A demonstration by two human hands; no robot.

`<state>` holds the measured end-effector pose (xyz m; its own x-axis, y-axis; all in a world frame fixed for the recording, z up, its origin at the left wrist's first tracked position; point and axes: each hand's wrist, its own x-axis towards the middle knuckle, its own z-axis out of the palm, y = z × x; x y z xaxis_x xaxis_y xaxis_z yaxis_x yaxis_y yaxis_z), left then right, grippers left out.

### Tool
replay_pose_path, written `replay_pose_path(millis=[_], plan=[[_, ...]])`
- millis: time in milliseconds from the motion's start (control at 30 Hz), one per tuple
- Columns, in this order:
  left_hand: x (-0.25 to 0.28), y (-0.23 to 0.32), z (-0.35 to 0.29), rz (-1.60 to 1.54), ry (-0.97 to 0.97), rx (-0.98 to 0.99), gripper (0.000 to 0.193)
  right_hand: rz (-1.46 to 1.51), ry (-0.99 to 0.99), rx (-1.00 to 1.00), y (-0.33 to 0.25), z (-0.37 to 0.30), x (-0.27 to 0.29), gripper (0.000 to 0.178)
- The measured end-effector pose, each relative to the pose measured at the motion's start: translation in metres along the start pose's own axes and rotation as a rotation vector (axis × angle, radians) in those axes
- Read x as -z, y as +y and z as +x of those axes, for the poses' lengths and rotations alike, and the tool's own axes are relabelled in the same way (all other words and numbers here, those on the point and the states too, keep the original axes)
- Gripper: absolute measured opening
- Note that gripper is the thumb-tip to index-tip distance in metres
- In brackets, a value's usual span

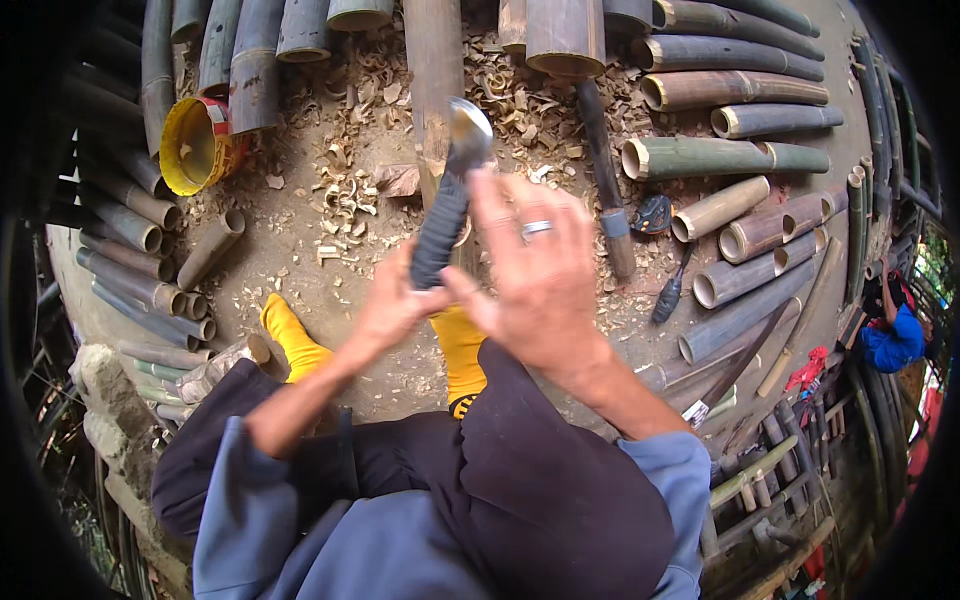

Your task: The person shapes a bamboo pole using a knife and a large wooden block to hammer it, followed by carving the edges with a smaller blade.

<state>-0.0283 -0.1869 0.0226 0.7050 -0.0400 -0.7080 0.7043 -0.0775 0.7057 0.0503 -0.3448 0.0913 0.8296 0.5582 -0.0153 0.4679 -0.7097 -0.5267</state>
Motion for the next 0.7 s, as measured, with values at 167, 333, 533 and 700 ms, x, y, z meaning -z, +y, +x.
replay_pose_path(millis=[167,333,533,700], plan=[[0.108,0.040,-0.012,1.023,-0.407,-0.113,0.047,0.173,-0.235,0.379,-0.024,-0.004,-0.096,0.041],[0.140,0.071,0.045,1.544,-0.373,-0.687,0.029,0.645,-0.150,0.011,-0.034,0.031,-0.137,0.044],[0.142,0.031,0.067,1.049,-0.610,0.138,0.034,0.549,-0.738,0.088,-0.006,0.056,-0.133,0.032],[0.054,-0.039,-0.048,0.515,-0.086,0.300,0.031,0.351,-0.945,0.690,0.005,0.032,-0.132,0.020]])
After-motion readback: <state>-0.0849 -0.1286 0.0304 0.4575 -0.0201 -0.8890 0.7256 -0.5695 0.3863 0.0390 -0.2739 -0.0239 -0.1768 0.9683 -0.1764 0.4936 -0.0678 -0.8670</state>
